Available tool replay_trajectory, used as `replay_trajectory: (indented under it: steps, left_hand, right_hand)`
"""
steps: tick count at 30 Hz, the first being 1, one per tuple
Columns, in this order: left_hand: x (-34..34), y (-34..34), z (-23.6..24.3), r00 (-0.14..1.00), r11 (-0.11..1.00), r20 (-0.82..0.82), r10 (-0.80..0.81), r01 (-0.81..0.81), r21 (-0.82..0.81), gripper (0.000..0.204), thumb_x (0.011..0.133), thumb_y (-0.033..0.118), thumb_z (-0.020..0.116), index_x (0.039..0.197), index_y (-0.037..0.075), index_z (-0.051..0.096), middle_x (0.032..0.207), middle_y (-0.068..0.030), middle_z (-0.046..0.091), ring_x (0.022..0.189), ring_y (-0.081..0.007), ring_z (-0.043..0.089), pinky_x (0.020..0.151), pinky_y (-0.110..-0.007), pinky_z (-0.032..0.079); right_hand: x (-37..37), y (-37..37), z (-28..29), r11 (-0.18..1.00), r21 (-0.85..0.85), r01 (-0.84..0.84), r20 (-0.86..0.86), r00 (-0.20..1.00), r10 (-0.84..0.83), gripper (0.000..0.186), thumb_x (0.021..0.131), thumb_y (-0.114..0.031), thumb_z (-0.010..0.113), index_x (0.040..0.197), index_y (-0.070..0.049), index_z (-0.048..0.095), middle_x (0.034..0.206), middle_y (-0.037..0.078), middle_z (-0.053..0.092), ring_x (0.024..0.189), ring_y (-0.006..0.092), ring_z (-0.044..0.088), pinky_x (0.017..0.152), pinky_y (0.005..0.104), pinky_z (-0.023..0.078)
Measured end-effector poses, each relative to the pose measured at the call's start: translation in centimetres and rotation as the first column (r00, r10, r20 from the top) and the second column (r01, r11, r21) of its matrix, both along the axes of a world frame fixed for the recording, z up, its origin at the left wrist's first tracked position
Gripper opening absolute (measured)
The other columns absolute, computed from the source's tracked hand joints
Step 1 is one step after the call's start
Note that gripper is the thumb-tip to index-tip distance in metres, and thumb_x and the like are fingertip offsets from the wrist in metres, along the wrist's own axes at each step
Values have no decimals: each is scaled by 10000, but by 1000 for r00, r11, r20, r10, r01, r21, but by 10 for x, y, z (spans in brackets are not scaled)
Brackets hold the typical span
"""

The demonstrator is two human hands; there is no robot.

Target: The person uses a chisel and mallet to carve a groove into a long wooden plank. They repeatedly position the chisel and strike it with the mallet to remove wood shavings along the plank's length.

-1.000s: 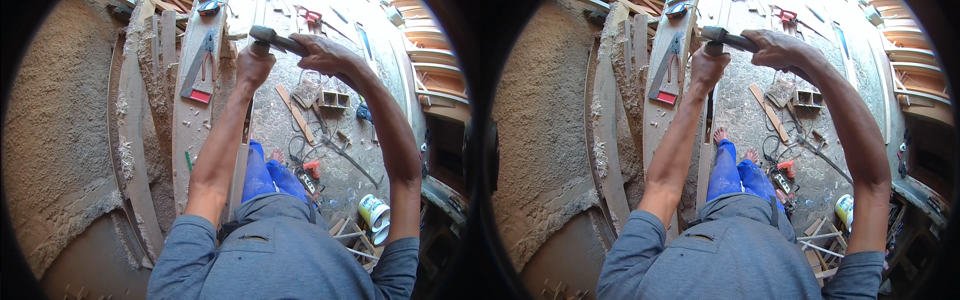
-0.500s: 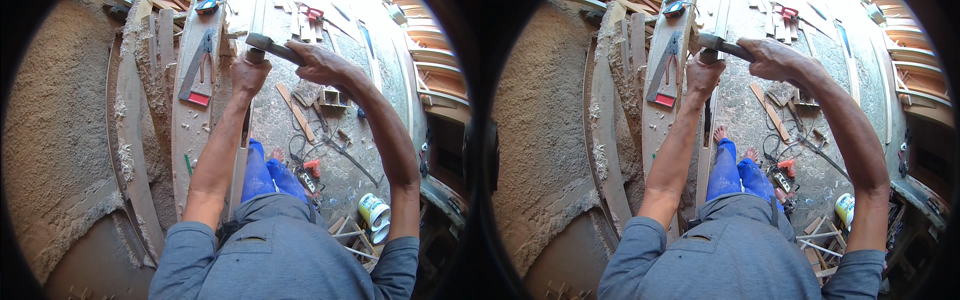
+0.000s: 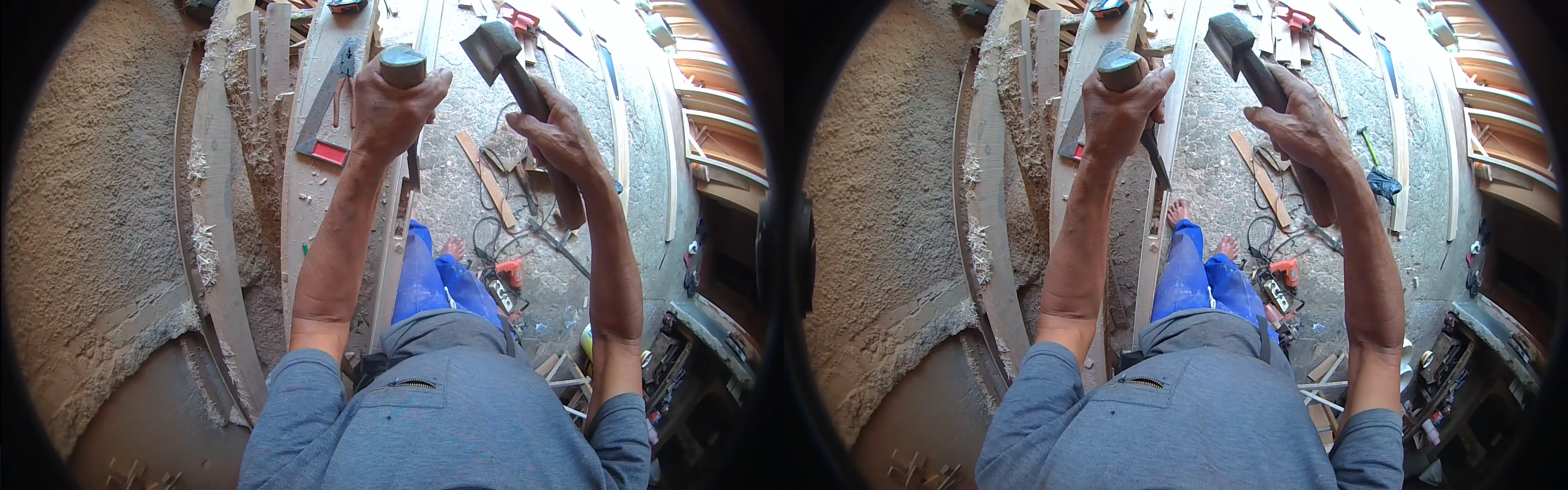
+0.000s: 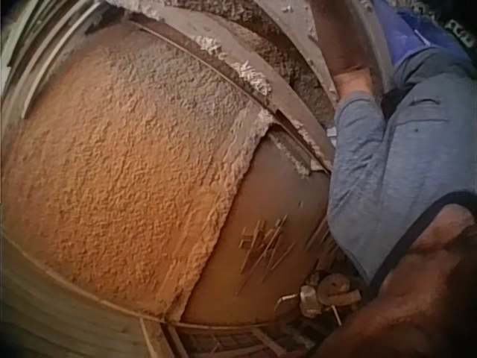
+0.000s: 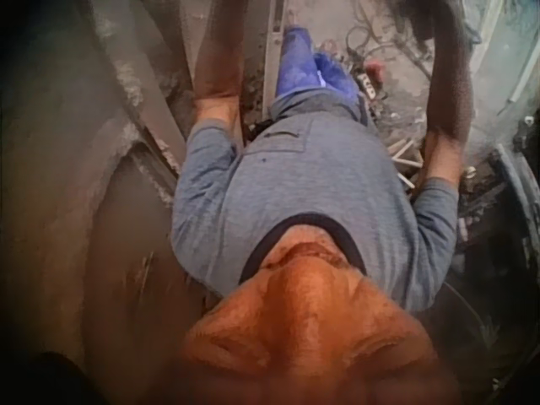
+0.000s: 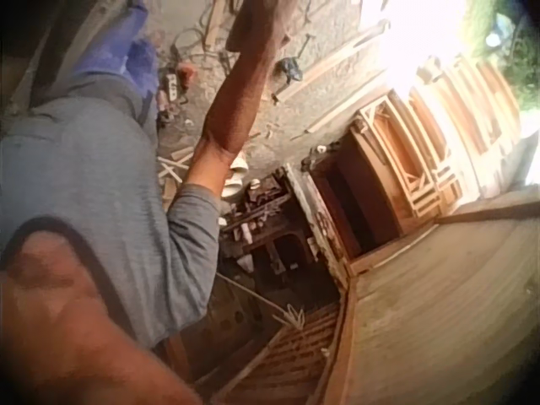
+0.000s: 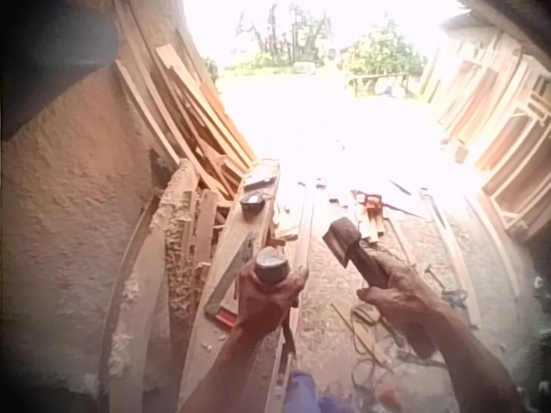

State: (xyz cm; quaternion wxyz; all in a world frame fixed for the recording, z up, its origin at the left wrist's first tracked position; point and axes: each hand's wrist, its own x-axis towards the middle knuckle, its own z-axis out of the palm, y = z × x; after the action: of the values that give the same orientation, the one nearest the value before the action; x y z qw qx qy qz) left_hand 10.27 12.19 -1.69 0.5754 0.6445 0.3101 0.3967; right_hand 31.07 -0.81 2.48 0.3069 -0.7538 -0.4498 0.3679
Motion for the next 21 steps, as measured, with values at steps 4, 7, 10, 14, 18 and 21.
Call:
replay_trajectory:
  steps: [4, 7, 10, 14, 18, 21]
  left_hand:
    - [2, -1, -15, 996, 996, 31, 88, -88, 0, 182, 894, 115, 775, 758, 71, 661, 608, -10, 647, 507, -82, 623, 458, -254, 504]
    - [-11, 11, -18, 996, 996, 17, 90, -90, 7, 143, 834, 115, 776, 784, 64, 653, 599, -17, 661, 513, -92, 652, 471, -260, 542]
    - [-4, 4, -19, 991, 987, -34, 131, -128, 96, 138, 823, 104, 766, 774, 57, 646, 613, -19, 659, 534, -105, 660, 491, -270, 549]
    - [19, -29, -23, 992, 962, -73, 107, -85, 259, 177, 807, 149, 777, 871, 45, 649, 751, -78, 715, 685, -154, 723, 567, -312, 586]
    - [18, -42, -15, 980, 965, -139, 141, -104, 241, 198, 791, 140, 794, 875, 40, 644, 758, -86, 721, 701, -178, 730, 664, -348, 596]
    - [17, -44, -21, 988, 958, -89, 129, -101, 270, 234, 787, 127, 805, 957, 23, 683, 808, -74, 740, 724, -179, 729, 695, -336, 591]
  right_hand:
    - [5, -16, -21, 1000, -24, 12, 27, 1000, -11, 682, 879, -288, 758, 1475, -71, 507, 847, 27, 587, 620, 101, 580, 541, 283, 504]
    - [2, -25, -15, 992, -120, 50, 5, 999, -49, 630, 877, -317, 737, 1428, -74, 551, 918, 80, 637, 746, 171, 660, 651, 350, 561]
    - [-6, -30, -10, 996, -57, 61, 6, 998, -61, 626, 883, -302, 734, 1435, -75, 543, 921, 86, 652, 770, 184, 670, 686, 364, 570]
    - [-17, -36, 9, 989, 146, -36, 164, 986, 11, 600, 902, -259, 734, 1442, -91, 532, 931, 113, 682, 762, 218, 691, 680, 391, 568]
    - [-24, -26, 50, 876, 375, -304, 431, 893, 125, 612, 936, -218, 759, 1485, -124, 505, 847, 83, 641, 704, 183, 647, 641, 359, 553]
    - [-37, -24, 60, 884, 179, -432, 622, 746, 238, 572, 942, -123, 704, 1465, -124, 473, 854, 146, 678, 706, 253, 696, 621, 438, 564]
